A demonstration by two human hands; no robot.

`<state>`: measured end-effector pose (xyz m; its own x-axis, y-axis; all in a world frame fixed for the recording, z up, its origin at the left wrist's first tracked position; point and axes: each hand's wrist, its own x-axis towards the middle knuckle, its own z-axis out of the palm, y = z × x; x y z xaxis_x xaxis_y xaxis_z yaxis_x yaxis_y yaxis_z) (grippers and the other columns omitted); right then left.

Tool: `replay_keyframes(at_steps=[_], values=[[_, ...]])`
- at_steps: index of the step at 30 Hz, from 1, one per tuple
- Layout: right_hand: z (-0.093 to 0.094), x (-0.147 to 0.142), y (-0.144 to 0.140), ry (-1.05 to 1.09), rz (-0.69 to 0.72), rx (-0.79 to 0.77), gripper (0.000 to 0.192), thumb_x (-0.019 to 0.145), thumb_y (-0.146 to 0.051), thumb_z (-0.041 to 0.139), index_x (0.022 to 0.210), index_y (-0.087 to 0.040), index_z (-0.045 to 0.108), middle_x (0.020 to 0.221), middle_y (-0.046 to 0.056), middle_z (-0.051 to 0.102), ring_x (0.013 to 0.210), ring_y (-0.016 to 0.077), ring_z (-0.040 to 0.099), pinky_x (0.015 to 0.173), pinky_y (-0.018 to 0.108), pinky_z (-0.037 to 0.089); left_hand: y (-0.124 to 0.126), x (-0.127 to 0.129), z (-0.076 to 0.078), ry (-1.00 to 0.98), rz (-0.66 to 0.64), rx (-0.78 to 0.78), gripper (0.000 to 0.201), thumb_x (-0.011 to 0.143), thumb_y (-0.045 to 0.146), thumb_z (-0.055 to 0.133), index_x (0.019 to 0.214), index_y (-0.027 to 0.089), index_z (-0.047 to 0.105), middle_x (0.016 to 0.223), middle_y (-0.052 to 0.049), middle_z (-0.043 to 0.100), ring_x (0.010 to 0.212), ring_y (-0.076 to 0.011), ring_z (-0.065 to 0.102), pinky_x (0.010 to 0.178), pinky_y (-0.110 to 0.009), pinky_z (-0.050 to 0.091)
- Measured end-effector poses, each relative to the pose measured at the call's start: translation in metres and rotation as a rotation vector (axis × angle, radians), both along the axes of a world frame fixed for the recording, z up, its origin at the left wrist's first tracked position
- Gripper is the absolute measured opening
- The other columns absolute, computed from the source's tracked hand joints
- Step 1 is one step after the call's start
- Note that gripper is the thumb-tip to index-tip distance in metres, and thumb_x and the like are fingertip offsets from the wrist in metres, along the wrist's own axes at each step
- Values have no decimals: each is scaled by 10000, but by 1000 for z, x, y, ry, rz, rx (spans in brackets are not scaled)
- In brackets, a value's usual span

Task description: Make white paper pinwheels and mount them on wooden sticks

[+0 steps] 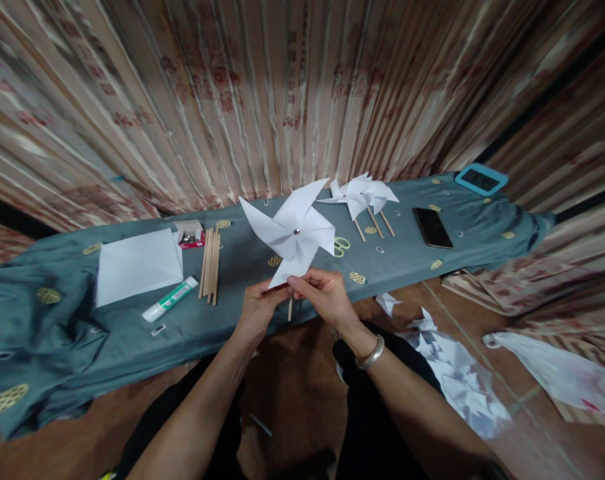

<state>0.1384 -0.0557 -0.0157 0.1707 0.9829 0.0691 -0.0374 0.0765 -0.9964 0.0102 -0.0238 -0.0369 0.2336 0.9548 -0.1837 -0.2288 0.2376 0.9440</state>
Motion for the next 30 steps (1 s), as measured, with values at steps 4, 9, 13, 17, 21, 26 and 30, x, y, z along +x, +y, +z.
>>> replay_keyframes(at_steps=[4, 9, 13, 17, 21, 26, 30], values=[[6, 11, -1, -91, -48, 27, 339, 769, -497, 678, 609, -199, 657, 521, -15, 618, 489, 102, 521, 511, 235, 432, 2, -3, -1, -6, 47, -36, 347, 459, 315, 887, 763, 182, 784, 805, -55, 768, 787, -210, 675, 870, -364, 492], [11, 44, 3, -173, -252, 98, 331, 793, -501, 658, 645, -205, 677, 556, -5, 642, 524, 119, 549, 545, 254, 458, 3, -6, -1, 26, 90, -73, 413, 390, 352, 905, 740, 173, 780, 792, -74, 765, 789, -227, 678, 866, -388, 498], [8, 68, 11, -170, -465, 169, 305, 723, -464, 738, 876, -203, 700, 783, 33, 740, 747, 175, 681, 757, 328, 532, 1, -7, -1, 7, 43, -79, 374, 417, 331, 901, 738, 182, 780, 789, -66, 764, 766, -208, 678, 850, -374, 509], [0, 76, 16, -159, -433, 185, 396, 707, -437, 757, 1018, -207, 675, 967, 75, 751, 912, 200, 695, 872, 371, 526, -1, -6, -2, 3, 8, -86, 332, 443, 296, 892, 734, 181, 782, 795, -66, 767, 761, -204, 682, 849, -369, 515], [-5, 68, 17, -135, -378, 148, 347, 710, -420, 751, 974, -203, 689, 884, 59, 753, 842, 191, 698, 839, 361, 534, -1, -5, -2, 4, 13, -88, 342, 423, 308, 901, 718, 183, 779, 782, -64, 765, 756, -201, 679, 848, -364, 510], [-9, 52, 15, -79, -344, 91, 356, 703, -452, 745, 954, -206, 685, 863, 52, 755, 794, 180, 693, 784, 327, 533, 4, -5, 4, -40, 101, -117, 382, 378, 303, 913, 711, 176, 777, 761, -61, 759, 719, -171, 660, 815, -337, 503], [-14, 33, 9, -124, -113, -13, 294, 752, -476, 696, 820, -190, 699, 732, 38, 732, 692, 167, 669, 664, 279, 509, 9, -5, 11, -122, 190, -156, 388, 351, 266, 918, 695, 167, 768, 736, -49, 748, 686, -140, 643, 765, -301, 495]])
